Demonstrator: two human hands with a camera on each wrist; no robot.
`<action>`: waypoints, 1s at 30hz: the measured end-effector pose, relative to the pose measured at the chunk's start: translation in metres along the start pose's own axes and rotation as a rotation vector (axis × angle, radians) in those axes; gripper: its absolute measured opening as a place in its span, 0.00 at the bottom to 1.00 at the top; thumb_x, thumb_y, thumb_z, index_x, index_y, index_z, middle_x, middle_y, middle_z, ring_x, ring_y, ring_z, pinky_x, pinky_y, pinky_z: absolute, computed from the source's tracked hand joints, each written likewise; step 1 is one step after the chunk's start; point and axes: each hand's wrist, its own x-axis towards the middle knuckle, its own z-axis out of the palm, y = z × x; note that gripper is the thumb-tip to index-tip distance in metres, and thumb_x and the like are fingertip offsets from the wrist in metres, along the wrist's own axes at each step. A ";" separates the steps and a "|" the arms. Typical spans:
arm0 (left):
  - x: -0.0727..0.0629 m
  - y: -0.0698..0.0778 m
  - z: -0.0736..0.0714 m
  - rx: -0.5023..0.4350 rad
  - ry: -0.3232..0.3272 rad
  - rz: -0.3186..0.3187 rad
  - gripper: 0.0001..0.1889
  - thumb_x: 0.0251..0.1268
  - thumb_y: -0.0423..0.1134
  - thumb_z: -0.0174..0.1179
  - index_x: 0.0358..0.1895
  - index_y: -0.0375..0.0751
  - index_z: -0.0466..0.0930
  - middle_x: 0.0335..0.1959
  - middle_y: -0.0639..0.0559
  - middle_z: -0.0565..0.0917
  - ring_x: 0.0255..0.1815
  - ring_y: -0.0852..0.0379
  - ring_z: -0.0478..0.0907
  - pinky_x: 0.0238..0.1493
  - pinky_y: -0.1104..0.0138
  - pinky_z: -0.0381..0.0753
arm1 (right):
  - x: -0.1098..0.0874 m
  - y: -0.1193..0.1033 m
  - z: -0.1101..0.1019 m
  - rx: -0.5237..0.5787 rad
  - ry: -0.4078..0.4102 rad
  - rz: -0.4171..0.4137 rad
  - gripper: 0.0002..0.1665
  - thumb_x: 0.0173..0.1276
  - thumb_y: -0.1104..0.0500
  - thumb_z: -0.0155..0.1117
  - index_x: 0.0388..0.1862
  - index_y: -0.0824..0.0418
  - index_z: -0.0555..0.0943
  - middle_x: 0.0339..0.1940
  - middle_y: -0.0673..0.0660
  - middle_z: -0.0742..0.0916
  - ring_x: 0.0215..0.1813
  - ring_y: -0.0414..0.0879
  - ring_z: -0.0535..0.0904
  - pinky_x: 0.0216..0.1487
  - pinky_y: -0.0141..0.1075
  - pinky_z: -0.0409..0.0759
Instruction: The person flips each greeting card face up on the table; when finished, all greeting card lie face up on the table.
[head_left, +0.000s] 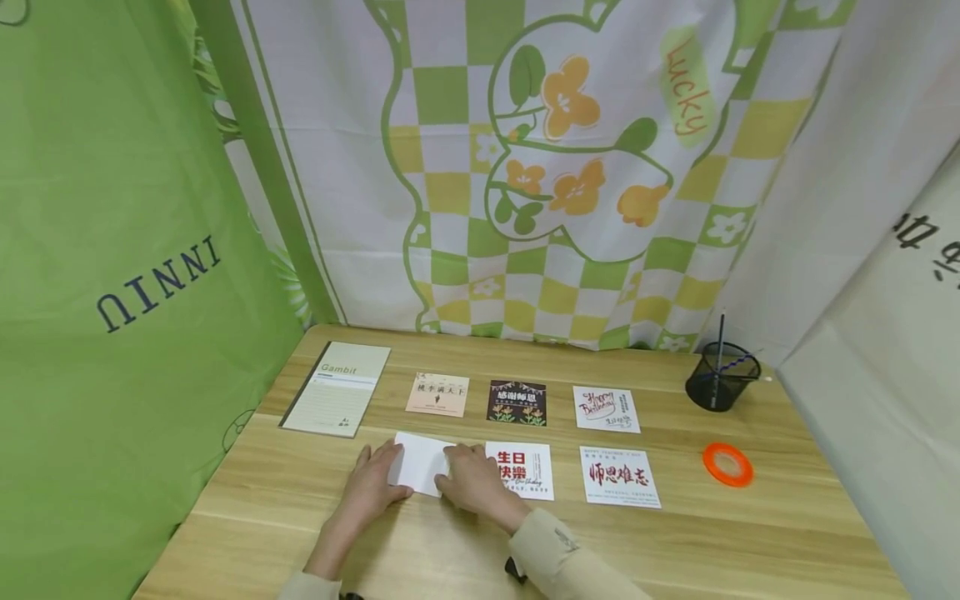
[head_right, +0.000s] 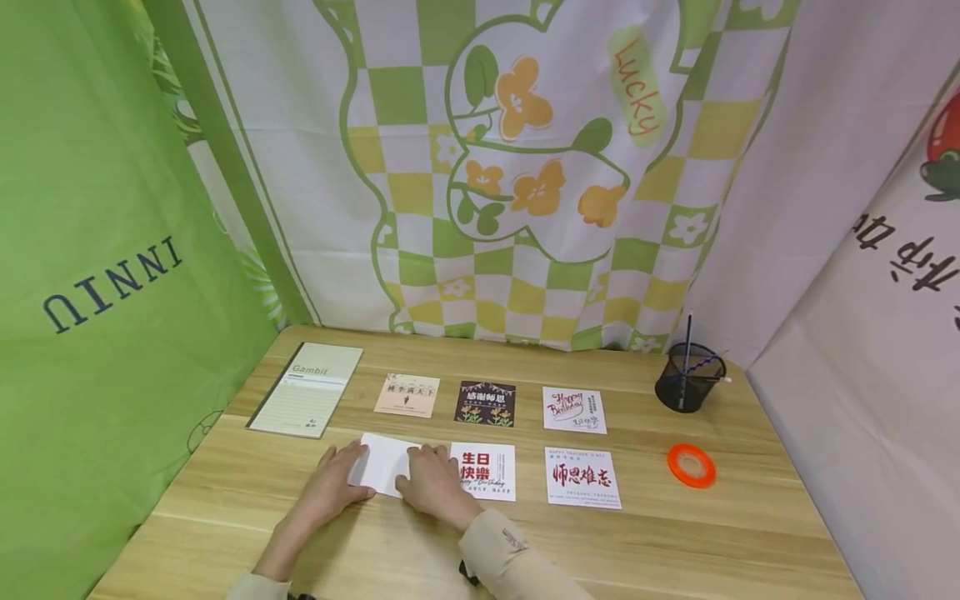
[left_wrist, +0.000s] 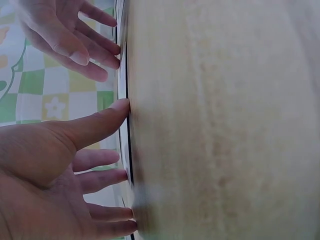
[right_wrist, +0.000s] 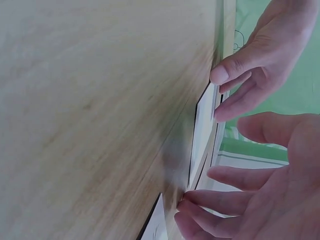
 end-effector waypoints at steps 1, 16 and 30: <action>0.000 0.000 0.000 -0.001 -0.002 -0.007 0.37 0.43 0.36 0.75 0.59 0.26 0.72 0.63 0.28 0.70 0.64 0.20 0.58 0.63 0.34 0.57 | 0.000 0.000 0.000 0.002 -0.002 0.001 0.26 0.63 0.52 0.63 0.56 0.65 0.78 0.50 0.61 0.84 0.54 0.61 0.75 0.49 0.56 0.75; -0.002 0.003 0.001 0.023 -0.008 -0.056 0.36 0.45 0.39 0.75 0.60 0.29 0.73 0.65 0.31 0.69 0.64 0.19 0.56 0.56 0.28 0.60 | -0.004 0.000 0.006 0.065 0.004 -0.020 0.24 0.64 0.54 0.63 0.56 0.66 0.79 0.54 0.61 0.83 0.54 0.62 0.75 0.51 0.57 0.75; -0.001 0.000 0.004 0.031 0.015 -0.029 0.35 0.44 0.39 0.75 0.58 0.30 0.75 0.63 0.30 0.71 0.63 0.19 0.59 0.54 0.28 0.62 | 0.002 0.002 0.008 0.290 0.054 0.014 0.27 0.66 0.59 0.60 0.62 0.68 0.73 0.56 0.67 0.81 0.35 0.49 0.82 0.53 0.46 0.79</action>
